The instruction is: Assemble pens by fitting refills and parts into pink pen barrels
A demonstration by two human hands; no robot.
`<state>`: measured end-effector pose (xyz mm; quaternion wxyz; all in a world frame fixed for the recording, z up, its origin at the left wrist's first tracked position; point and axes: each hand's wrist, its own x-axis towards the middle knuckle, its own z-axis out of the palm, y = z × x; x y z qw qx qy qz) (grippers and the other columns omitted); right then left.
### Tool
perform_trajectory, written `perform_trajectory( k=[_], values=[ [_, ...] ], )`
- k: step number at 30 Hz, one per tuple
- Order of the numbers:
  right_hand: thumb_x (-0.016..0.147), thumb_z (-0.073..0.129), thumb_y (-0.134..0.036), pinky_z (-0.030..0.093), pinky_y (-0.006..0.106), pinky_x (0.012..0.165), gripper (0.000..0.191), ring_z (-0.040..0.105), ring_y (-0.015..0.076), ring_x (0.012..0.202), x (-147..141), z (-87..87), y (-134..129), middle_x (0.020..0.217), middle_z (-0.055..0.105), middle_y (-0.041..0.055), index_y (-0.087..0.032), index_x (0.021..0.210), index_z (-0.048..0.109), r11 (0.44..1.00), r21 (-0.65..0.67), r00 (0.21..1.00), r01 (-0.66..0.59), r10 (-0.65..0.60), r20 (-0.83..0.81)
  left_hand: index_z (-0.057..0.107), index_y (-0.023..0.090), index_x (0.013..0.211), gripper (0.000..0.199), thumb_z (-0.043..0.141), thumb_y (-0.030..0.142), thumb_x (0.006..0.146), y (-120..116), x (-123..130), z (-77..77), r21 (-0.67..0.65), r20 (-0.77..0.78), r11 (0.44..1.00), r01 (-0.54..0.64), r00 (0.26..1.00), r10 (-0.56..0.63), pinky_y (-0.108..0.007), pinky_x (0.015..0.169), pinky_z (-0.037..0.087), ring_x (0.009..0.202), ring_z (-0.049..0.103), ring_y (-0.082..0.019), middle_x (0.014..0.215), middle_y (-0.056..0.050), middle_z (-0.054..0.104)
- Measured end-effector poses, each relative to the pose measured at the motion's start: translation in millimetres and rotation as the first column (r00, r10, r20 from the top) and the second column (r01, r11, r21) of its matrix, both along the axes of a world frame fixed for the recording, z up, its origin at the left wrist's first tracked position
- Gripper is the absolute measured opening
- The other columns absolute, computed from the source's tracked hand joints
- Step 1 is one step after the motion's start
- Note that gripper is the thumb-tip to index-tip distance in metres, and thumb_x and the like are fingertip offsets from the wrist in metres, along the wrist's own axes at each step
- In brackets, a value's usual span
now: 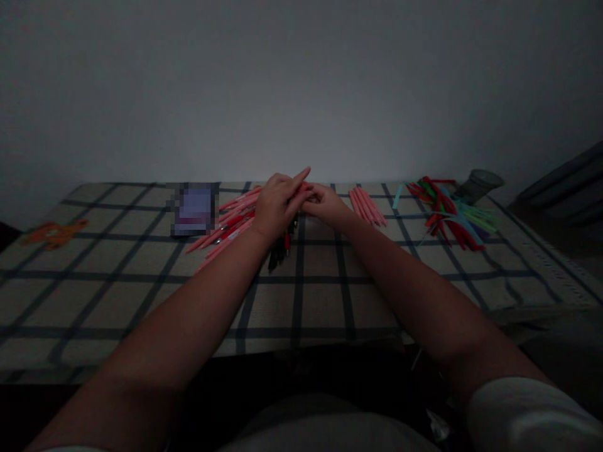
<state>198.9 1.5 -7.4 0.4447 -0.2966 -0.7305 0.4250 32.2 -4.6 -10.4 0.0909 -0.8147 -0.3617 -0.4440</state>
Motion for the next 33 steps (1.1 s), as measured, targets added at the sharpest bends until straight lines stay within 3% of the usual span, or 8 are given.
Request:
perform_trajectory(
  k=[3,7,12,20,33],
  values=[
    [0.079,0.065,-0.031,0.044,0.029,0.072,0.015,0.053,0.0152,0.076,2.0,-3.8,2.4,0.081,0.059,-0.0001,-0.021,0.085,0.055,0.981,0.136,0.989,0.138,-0.144,0.04,0.062,0.021,0.144,0.045,0.054,0.041,0.104,2.9,0.3,0.7,-0.021,-0.016,1.0,-0.004,1.0,0.004,-0.039,0.097,0.046,0.104,0.061,-0.024,0.108,-0.009,0.072],
    [0.081,0.061,-0.027,0.041,0.03,0.07,0.01,0.052,0.0167,0.074,10.6,-4.5,3.6,0.078,0.058,-0.0002,-0.02,0.087,0.06,0.914,0.292,0.929,0.283,-0.336,0.153,0.074,0.022,0.119,0.028,0.059,0.039,0.101,4.3,1.4,0.8,-0.059,-0.011,0.998,-0.017,1.0,0.016,-0.04,0.095,0.048,0.104,0.063,-0.025,0.109,-0.009,0.073],
    [0.081,0.061,-0.022,0.043,0.034,0.082,0.017,0.057,0.0212,0.087,18.4,-1.7,4.1,0.092,0.067,0.0061,-0.018,0.096,0.068,0.81,0.495,0.846,0.315,-0.476,0.24,0.074,0.023,0.109,0.019,0.062,0.034,0.099,3.2,3.0,0.8,-0.12,0.009,0.993,-0.013,1.0,0.014,-0.038,0.091,0.051,0.102,0.066,-0.024,0.107,-0.007,0.075],
    [0.088,0.06,-0.024,0.046,0.033,0.085,0.023,0.061,0.0226,0.094,19.1,2.0,0.7,0.107,0.072,0.0087,-0.019,0.108,0.071,0.858,0.399,0.824,0.322,-0.462,0.329,0.076,0.023,0.107,0.018,0.061,0.024,0.095,1.8,2.9,2.1,-0.159,0.036,0.987,0.029,0.999,-0.023,-0.036,0.091,0.054,0.102,0.069,-0.022,0.11,-0.006,0.077],
    [0.088,0.06,-0.021,0.046,0.034,0.086,0.025,0.062,0.0223,0.093,17.2,1.7,-0.7,0.108,0.074,0.0101,-0.016,0.11,0.072,0.853,0.408,0.819,0.325,-0.47,0.329,0.075,0.022,0.109,0.019,0.06,0.027,0.097,2.9,4.0,1.7,-0.174,-0.004,0.985,-0.002,1.0,0.002,-0.039,0.096,0.051,0.105,0.067,-0.024,0.112,-0.008,0.077]
  ],
)
